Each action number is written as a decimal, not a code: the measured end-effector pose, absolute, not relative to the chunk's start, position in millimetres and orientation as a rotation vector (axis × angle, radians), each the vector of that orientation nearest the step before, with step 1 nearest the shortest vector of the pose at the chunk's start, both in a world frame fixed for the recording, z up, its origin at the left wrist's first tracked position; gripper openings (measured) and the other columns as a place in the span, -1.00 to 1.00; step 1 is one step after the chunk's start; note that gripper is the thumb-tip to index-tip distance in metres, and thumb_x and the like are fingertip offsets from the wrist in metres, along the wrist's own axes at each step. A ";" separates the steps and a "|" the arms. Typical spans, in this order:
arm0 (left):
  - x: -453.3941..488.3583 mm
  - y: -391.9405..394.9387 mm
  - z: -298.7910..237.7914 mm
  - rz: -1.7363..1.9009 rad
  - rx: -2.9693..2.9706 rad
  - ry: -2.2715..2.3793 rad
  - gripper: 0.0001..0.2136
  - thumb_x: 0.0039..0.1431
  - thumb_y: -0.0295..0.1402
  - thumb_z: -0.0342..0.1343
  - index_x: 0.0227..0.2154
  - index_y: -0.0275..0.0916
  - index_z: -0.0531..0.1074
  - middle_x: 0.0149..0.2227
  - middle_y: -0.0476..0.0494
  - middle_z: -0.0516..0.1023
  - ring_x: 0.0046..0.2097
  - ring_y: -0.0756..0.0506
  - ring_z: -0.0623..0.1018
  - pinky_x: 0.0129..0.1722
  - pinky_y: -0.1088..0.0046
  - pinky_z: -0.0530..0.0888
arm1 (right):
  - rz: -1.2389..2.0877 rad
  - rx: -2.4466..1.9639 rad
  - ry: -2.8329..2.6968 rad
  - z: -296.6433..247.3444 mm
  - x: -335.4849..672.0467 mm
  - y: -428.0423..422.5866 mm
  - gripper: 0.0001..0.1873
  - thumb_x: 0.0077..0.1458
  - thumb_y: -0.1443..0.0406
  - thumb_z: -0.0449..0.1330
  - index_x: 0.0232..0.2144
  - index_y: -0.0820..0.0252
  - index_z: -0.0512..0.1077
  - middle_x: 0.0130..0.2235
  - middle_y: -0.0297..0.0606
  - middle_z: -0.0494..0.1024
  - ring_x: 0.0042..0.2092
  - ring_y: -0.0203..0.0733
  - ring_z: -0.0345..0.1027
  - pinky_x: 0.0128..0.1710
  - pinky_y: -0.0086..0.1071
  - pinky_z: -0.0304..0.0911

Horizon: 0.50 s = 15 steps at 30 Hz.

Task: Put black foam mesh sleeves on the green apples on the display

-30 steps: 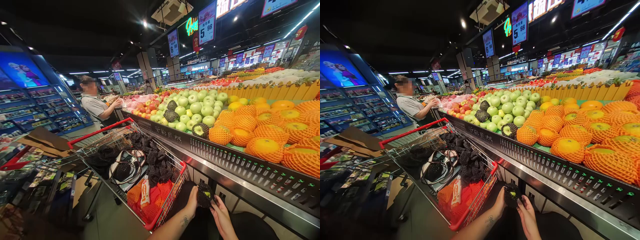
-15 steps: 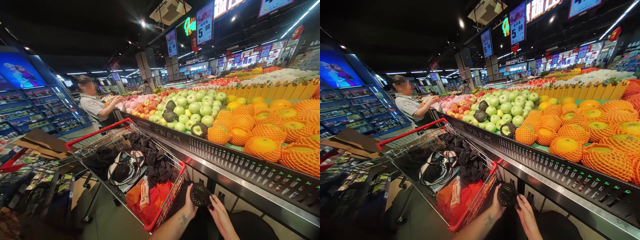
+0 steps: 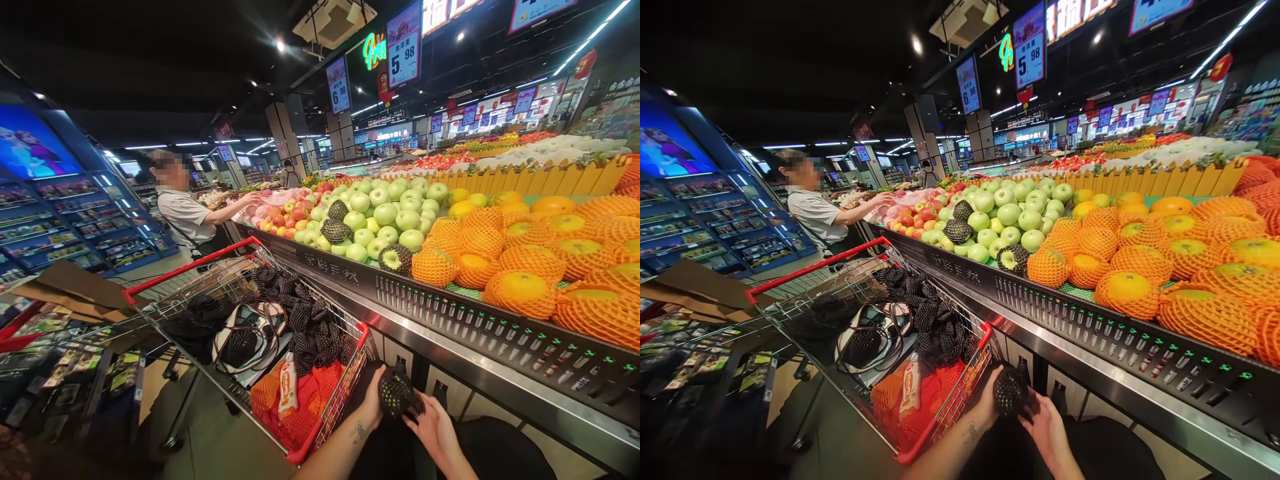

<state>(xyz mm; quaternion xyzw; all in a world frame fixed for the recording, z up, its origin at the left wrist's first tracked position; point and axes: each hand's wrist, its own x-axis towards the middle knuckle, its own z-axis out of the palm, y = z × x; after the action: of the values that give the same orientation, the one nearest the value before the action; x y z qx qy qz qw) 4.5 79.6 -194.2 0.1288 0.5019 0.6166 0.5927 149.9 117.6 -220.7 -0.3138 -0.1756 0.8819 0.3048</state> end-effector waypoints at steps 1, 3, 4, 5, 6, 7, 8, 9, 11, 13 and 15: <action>4.6 80.5 -191.5 1.419 0.350 1.209 -0.40 -0.14 0.26 0.12 -0.47 -0.30 0.50 -0.44 -0.19 0.58 -0.27 -0.20 0.56 -0.12 0.27 0.42 | 2.382 -0.801 -0.424 -218.7 150.5 116.1 -0.56 -0.17 0.04 0.41 -0.24 0.13 0.59 -0.14 -0.22 0.68 -0.08 -0.04 0.49 -0.13 -0.19 0.42; 5.4 82.5 -187.3 1.414 0.416 1.262 -0.42 -0.17 0.23 0.17 -0.50 -0.31 0.49 -0.47 -0.17 0.56 -0.32 -0.19 0.54 -0.17 0.29 0.41 | 2.405 -0.782 -0.401 -219.2 150.8 112.5 -0.57 -0.11 0.05 0.41 -0.22 0.16 0.59 -0.13 -0.19 0.68 -0.09 -0.06 0.51 -0.10 -0.20 0.42; 5.7 83.6 -185.8 1.416 0.454 1.295 -0.43 -0.17 0.22 0.17 -0.51 -0.30 0.48 -0.50 -0.15 0.54 -0.34 -0.17 0.52 -0.20 0.30 0.40 | 2.393 -0.790 -0.406 -221.9 150.6 111.0 -0.56 -0.12 0.06 0.43 -0.21 0.18 0.58 -0.14 -0.18 0.68 -0.10 -0.07 0.52 -0.11 -0.22 0.43; 5.6 84.7 -184.6 1.419 0.495 1.335 -0.44 -0.15 0.22 0.17 -0.54 -0.30 0.47 -0.52 -0.13 0.52 -0.37 -0.16 0.50 -0.23 0.32 0.38 | 2.371 -0.796 -0.414 -226.0 150.1 109.9 -0.54 -0.14 0.07 0.45 -0.20 0.18 0.58 -0.15 -0.18 0.69 -0.12 -0.09 0.53 -0.13 -0.24 0.43; 5.1 85.8 -183.5 1.426 0.536 1.381 -0.46 -0.14 0.21 0.17 -0.57 -0.29 0.45 -0.55 -0.10 0.49 -0.38 -0.15 0.48 -0.26 0.34 0.36 | 2.345 -0.798 -0.415 -230.9 149.4 109.4 -0.53 -0.18 0.07 0.47 -0.22 0.18 0.59 -0.17 -0.20 0.69 -0.15 -0.10 0.54 -0.15 -0.26 0.44; 4.3 87.0 -182.2 1.437 0.574 1.435 -0.47 -0.12 0.19 0.16 -0.61 -0.27 0.42 -0.57 -0.08 0.45 -0.38 -0.14 0.46 -0.27 0.36 0.33 | 2.318 -0.789 -0.411 -236.3 148.6 109.3 -0.54 -0.21 0.07 0.48 -0.25 0.16 0.59 -0.20 -0.23 0.70 -0.18 -0.11 0.55 -0.17 -0.27 0.45; 3.0 88.2 -180.7 1.454 0.609 1.493 -0.49 -0.09 0.17 0.16 -0.65 -0.25 0.39 -0.59 -0.05 0.40 -0.38 -0.13 0.43 -0.28 0.38 0.30 | 2.293 -0.770 -0.402 -241.5 147.6 109.6 -0.55 -0.24 0.07 0.50 -0.28 0.13 0.60 -0.23 -0.27 0.70 -0.20 -0.13 0.55 -0.18 -0.27 0.46; 1.6 89.6 -179.0 1.474 0.641 1.554 -0.51 -0.06 0.15 0.15 -0.68 -0.23 0.36 -0.60 -0.03 0.35 -0.37 -0.12 0.41 -0.29 0.39 0.27 | 2.266 -0.748 -0.388 -246.1 146.8 110.1 -0.57 -0.27 0.07 0.51 -0.31 0.11 0.60 -0.25 -0.31 0.70 -0.21 -0.14 0.55 -0.19 -0.28 0.47; -1.5 93.0 -175.8 1.517 0.693 1.661 -0.53 0.01 0.10 0.13 -0.69 -0.20 0.31 -0.61 0.00 0.26 -0.36 -0.11 0.36 -0.29 0.42 0.21 | 2.210 -0.737 -0.340 -252.9 145.8 111.2 -0.59 -0.32 0.08 0.52 -0.36 0.06 0.60 -0.27 -0.37 0.70 -0.23 -0.17 0.56 -0.20 -0.30 0.48; -3.7 97.0 -174.3 1.540 0.732 1.720 -0.54 0.04 0.09 0.10 -0.69 -0.19 0.28 -0.60 0.03 0.19 -0.38 -0.08 0.30 -0.32 0.43 0.16 | 2.174 -0.771 -0.285 -256.2 146.2 111.9 -0.60 -0.33 0.10 0.53 -0.36 0.04 0.59 -0.27 -0.40 0.70 -0.24 -0.18 0.56 -0.22 -0.32 0.50; -3.3 100.9 -175.4 1.530 0.756 1.720 -0.49 -0.01 0.15 0.11 -0.72 -0.19 0.20 -0.62 0.06 0.12 -0.43 -0.05 0.23 -0.36 0.43 0.12 | 2.178 -0.786 -0.252 -257.2 147.8 111.8 -0.59 -0.32 0.11 0.53 -0.34 0.05 0.59 -0.25 -0.39 0.70 -0.24 -0.19 0.57 -0.23 -0.33 0.53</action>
<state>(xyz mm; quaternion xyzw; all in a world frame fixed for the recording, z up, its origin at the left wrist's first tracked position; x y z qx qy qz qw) -3.3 100.9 -175.4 0.2920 0.6646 0.5913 0.3515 147.8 111.8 -257.2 -0.3101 -0.0996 0.8590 0.3949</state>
